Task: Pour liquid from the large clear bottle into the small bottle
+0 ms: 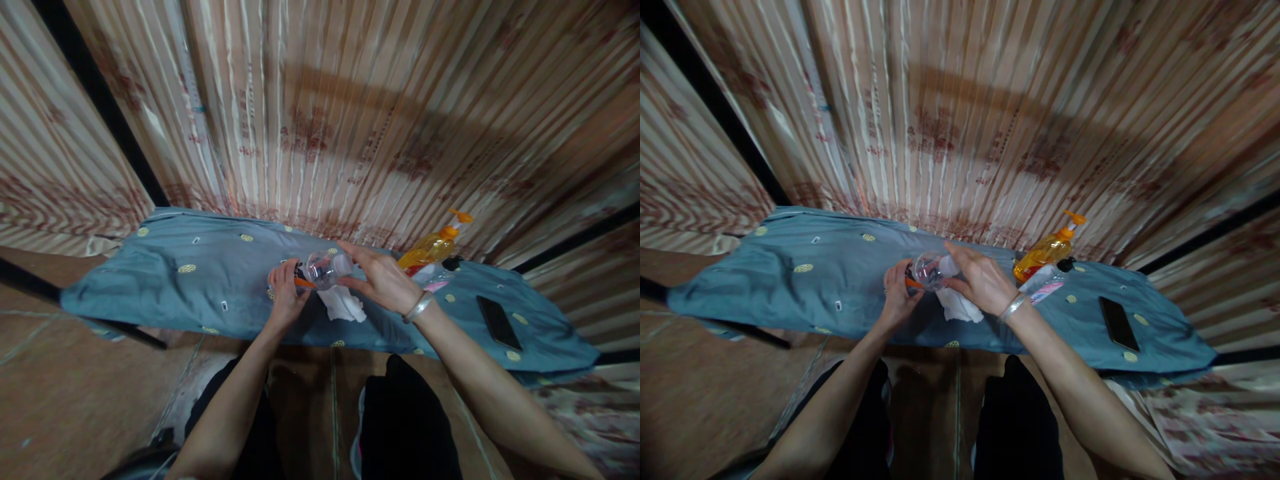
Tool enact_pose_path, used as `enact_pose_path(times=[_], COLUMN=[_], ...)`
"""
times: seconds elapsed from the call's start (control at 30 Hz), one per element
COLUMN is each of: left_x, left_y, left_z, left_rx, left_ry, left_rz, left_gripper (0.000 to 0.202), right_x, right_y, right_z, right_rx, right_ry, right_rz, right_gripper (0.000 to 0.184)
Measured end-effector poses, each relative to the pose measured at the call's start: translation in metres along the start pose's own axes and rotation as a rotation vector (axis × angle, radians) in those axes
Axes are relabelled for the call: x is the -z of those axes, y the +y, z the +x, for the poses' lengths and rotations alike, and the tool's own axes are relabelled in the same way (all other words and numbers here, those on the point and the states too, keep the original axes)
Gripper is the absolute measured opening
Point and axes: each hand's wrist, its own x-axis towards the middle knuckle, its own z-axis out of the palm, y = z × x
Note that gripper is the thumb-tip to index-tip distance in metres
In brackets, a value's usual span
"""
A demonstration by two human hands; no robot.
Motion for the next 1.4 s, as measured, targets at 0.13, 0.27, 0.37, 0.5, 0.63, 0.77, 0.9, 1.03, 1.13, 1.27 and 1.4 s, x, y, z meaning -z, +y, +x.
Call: enact_pose_path(times=[0.13, 0.27, 0.37, 0.5, 0.63, 0.77, 0.9, 1.03, 1.13, 1.27, 1.4], left_x=[-0.001, 0.000, 0.001, 0.000, -0.001, -0.001, -0.005, -0.010, -0.007, -0.001, -0.001], left_y=[0.000, 0.000, 0.000, 0.001, 0.000, -0.001, -0.003, -0.002, -0.001, 0.002, 0.008], left_z=[0.001, 0.001, 0.001, 0.001, 0.002, 0.002, 0.001, 0.003, 0.004, 0.003, 0.003], left_rx=[0.005, 0.017, 0.020, 0.015, 0.017, 0.025, 0.047, 0.078, 0.112, 0.151, 0.144], left_ry=[-0.005, -0.004, -0.004, -0.002, 0.014, 0.040, 0.061, 0.059, 0.044, 0.008, -0.009], left_rz=[-0.003, -0.007, -0.011, -0.023, -0.045, -0.072, -0.108, -0.170, -0.218, -0.267, -0.311], left_gripper=[0.075, 0.075, 0.074, 0.072, 0.073, 0.074, 0.074, 0.088, 0.087, 0.077, 0.078], right_x=[-0.003, -0.001, -0.002, -0.007, -0.010, -0.026, -0.080, -0.151, -0.184, -0.184, -0.145], right_y=[0.004, 0.002, 0.000, -0.004, -0.007, 0.006, 0.022, 0.013, 0.004, 0.017, 0.033], right_z=[0.000, 0.002, 0.002, 0.004, 0.008, 0.000, -0.023, -0.044, -0.050, -0.041, -0.007], right_rx=[-0.055, -0.079, -0.032, -0.086, -0.176, -0.217, -0.385, -0.559, -0.499, -0.492, -0.543], right_ry=[-0.062, -0.053, -0.031, -0.048, -0.027, 0.103, 0.256, 0.000, -0.080, 0.083, 0.392], right_rz=[-0.031, -0.080, -0.061, -0.068, -0.078, 0.189, 0.496, 0.157, 0.105, 0.286, 0.563], right_gripper=[0.034, 0.034, 0.032, 0.023, 0.028, 0.038, 0.051, 0.071, 0.058, 0.039, 0.043])
